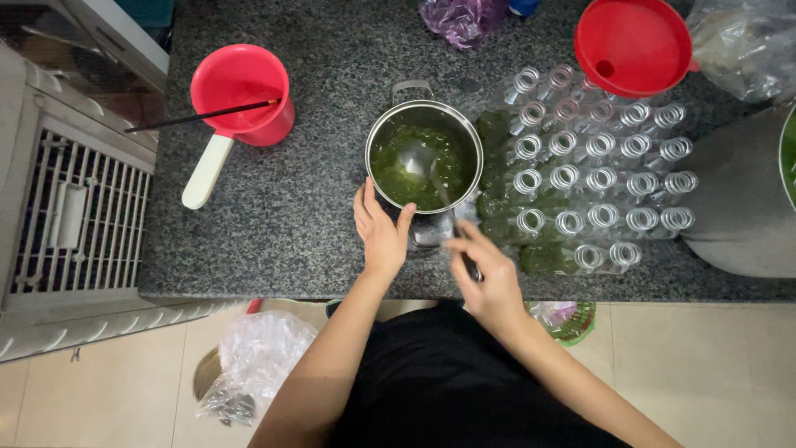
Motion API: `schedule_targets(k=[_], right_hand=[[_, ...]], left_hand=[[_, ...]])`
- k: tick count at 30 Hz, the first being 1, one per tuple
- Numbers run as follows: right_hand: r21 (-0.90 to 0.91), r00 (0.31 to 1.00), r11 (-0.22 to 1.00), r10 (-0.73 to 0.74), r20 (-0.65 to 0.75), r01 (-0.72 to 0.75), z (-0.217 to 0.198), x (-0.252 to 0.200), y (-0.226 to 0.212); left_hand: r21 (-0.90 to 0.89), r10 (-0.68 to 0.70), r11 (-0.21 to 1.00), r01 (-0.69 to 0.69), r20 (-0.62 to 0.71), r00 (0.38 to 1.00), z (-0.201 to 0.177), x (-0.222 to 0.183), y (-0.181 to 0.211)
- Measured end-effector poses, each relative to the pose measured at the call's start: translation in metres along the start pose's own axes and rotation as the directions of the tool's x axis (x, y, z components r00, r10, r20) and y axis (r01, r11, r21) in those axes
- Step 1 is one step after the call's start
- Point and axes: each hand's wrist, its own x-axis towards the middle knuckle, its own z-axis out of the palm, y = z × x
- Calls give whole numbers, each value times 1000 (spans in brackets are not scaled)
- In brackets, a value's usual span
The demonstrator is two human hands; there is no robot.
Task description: The person fills small glass bottles with a green liquid by scooping it from a pot using a ladle and pouring it through a funnel into each bottle.
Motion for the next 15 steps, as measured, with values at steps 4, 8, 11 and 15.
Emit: schedule_targets(k=[4,8,11,15], right_hand=[[-57,982,980,189,-1,-189,6,12,4],[15,996,997,80,26,-81,10,6,4],[56,968,967,250,9,-250,10,17,8],[16,993,995,102,60,-103,12,13,11]], left_hand=[[0,-14,1000,14,7,1000,-2,-1,2],[-7,-27,1000,27,13,1000,-2,0,2],[1,0,1000,0,-13,1000,0,-1,0],[37,14,999,-13,-28,1000,2,-2,-1]])
